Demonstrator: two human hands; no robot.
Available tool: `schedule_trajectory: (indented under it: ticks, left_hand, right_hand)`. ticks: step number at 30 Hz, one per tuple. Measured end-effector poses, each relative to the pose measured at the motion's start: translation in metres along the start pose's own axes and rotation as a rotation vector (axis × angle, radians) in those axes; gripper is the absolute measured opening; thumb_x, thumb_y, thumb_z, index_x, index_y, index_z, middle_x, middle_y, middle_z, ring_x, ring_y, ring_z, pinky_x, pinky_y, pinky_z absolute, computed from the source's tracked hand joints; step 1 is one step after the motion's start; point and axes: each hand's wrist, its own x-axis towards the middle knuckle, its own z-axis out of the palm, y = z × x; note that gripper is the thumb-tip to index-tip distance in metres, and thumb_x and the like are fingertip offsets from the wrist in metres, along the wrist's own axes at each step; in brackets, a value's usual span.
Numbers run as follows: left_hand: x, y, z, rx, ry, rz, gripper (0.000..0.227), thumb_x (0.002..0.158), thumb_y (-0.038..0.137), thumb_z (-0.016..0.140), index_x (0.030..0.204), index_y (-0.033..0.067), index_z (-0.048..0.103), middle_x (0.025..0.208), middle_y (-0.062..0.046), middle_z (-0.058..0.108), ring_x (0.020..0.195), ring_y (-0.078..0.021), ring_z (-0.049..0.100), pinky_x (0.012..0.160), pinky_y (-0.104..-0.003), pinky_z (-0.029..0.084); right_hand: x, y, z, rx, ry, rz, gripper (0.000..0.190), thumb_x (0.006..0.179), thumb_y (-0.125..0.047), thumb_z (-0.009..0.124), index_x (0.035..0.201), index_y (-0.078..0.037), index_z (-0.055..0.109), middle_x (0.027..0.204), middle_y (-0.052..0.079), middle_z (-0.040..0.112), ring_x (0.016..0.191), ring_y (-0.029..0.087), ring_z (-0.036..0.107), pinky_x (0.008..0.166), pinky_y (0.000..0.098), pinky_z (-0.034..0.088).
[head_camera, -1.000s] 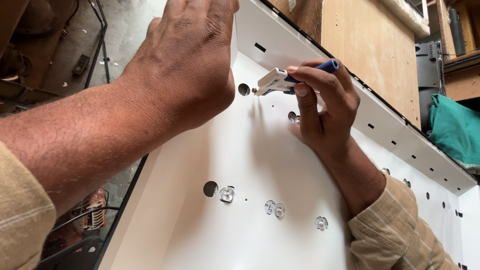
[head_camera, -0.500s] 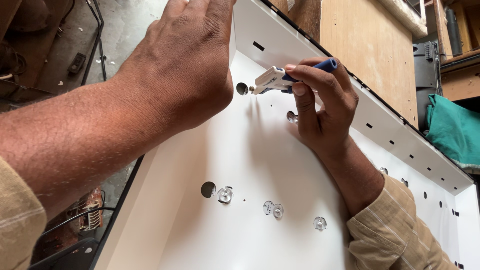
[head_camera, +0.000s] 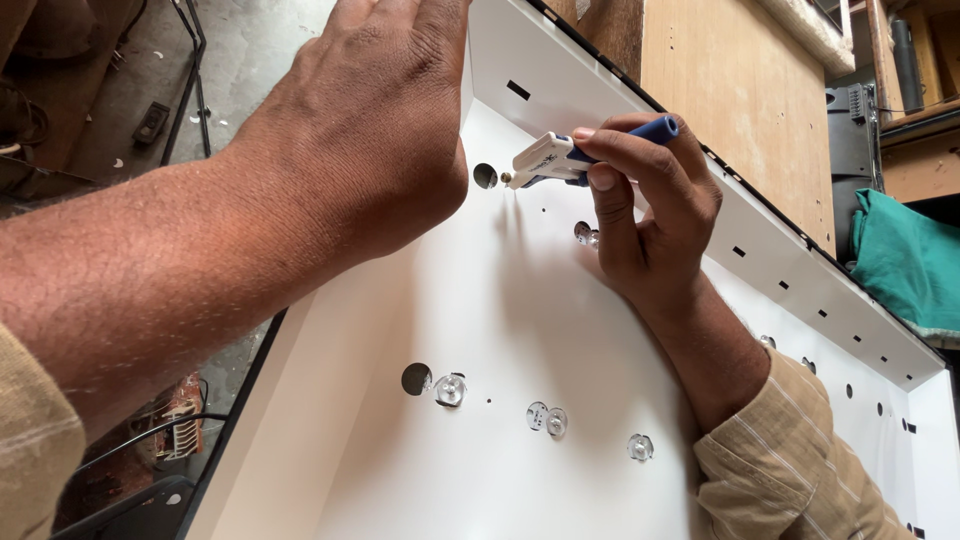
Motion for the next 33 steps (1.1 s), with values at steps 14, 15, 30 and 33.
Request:
schedule_trajectory:
  ticks: [14,15,30,33]
  left_hand:
    - [0.000,0.002,-0.002,-0.212,0.011,0.066,0.073,0.082,-0.014,0.043,0.152,-0.0059,0.027,0.125,-0.035,0.052,0.088,-0.0339,0.069,0.071,-0.040,0.062]
    - [-0.001,0.002,-0.002,-0.190,0.022,0.074,0.073,0.080,-0.014,0.044,0.151,-0.0080,0.026,0.128,-0.037,0.049,0.091,-0.0348,0.069,0.073,-0.039,0.063]
    - [0.000,0.001,-0.003,-0.217,-0.066,-0.026,0.079,0.077,-0.014,0.045,0.152,-0.0077,0.021,0.134,-0.036,0.042,0.076,-0.0274,0.068,0.056,-0.033,0.059]
    - [0.000,0.002,-0.005,-0.211,-0.057,-0.014,0.078,0.076,-0.015,0.046,0.150,-0.0082,0.021,0.131,-0.037,0.042,0.075,-0.0267,0.067,0.055,-0.033,0.060]
  right_hand:
    - [0.003,-0.012,-0.001,-0.027,-0.029,0.047,0.020,0.113,-0.002,0.066,0.130,-0.010,0.068,0.110,0.011,0.066,0.089,0.014,0.067,0.070,0.0255,0.057]
    - [0.003,-0.012,0.000,0.004,-0.029,0.067,0.019,0.112,-0.002,0.066,0.130,-0.010,0.068,0.112,0.012,0.065,0.089,0.014,0.068,0.069,0.0242,0.058]
    - [0.002,-0.007,0.002,-0.013,0.019,0.023,0.014,0.116,-0.008,0.062,0.130,-0.008,0.067,0.107,0.011,0.066,0.092,0.015,0.069,0.073,0.0255,0.060]
    - [0.002,-0.007,0.002,-0.017,0.014,0.018,0.014,0.116,-0.008,0.062,0.130,-0.007,0.067,0.107,0.011,0.066,0.091,0.015,0.069,0.073,0.0255,0.060]
